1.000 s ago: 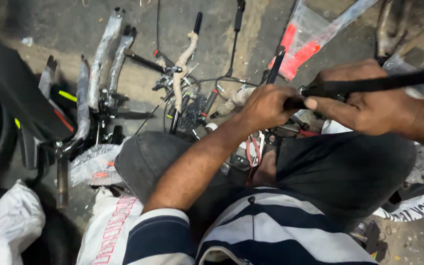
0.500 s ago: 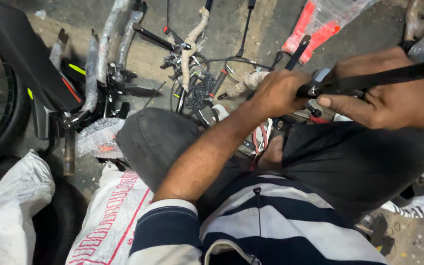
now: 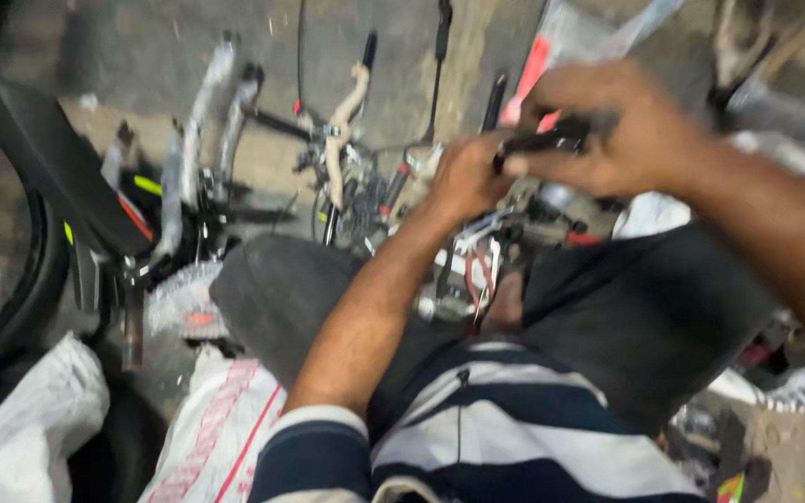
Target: The person sits on the floor assembling a bicycle handlebar assembly. They align the wrapped handlebar with the stem, insert and seat the stem tube, then use hand tools to tighten bolts and attach the handlebar grip, working on the parts in their lap.
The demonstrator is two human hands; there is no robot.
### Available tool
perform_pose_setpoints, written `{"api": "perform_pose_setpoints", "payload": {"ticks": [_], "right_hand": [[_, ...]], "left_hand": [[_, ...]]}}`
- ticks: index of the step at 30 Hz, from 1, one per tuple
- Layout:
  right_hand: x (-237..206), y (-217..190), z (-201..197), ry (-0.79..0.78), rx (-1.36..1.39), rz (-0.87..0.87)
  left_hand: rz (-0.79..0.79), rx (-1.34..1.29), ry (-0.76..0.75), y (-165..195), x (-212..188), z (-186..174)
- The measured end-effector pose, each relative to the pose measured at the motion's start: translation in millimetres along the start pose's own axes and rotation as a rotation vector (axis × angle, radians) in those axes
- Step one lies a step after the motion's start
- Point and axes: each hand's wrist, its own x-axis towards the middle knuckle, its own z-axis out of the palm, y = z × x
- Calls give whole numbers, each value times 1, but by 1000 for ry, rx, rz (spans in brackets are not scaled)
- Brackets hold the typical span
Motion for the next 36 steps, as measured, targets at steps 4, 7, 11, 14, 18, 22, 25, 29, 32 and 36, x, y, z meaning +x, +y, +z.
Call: {"api": "perform_pose_setpoints", "payload": {"ticks": [4, 7, 11, 14, 18, 22, 25, 29, 32, 36], "right_hand": [[0, 2, 9, 53, 55, 118], [-6, 4, 29, 362, 178, 232], [-25, 17, 71, 894, 1047, 396], [-42, 34, 95, 847, 1586, 679], [-58, 36, 120, 603, 1714, 590], [-58, 34, 140, 552, 1727, 582], [-55, 39, 151, 538, 1732, 573], [-53, 48, 161, 522, 1695, 612], [-47, 52, 166, 537, 1589, 672], [-29, 56, 167, 435, 1353, 753]], "left_hand": [[-147, 84, -35, -2, 9, -5], [-25, 42, 62, -2, 18, -11], [-145, 112, 147, 4, 19, -20], [-236, 87, 237, 12, 8, -29], [-339, -3, 224, 22, -11, -46], [-232, -100, 277, 30, -23, -59], [-89, -55, 257, 33, -25, -68], [-8, -50, 225, 38, -21, -76], [47, -3, 208, 42, -17, -77], [-2, 83, 185, 39, -14, -71]]}}
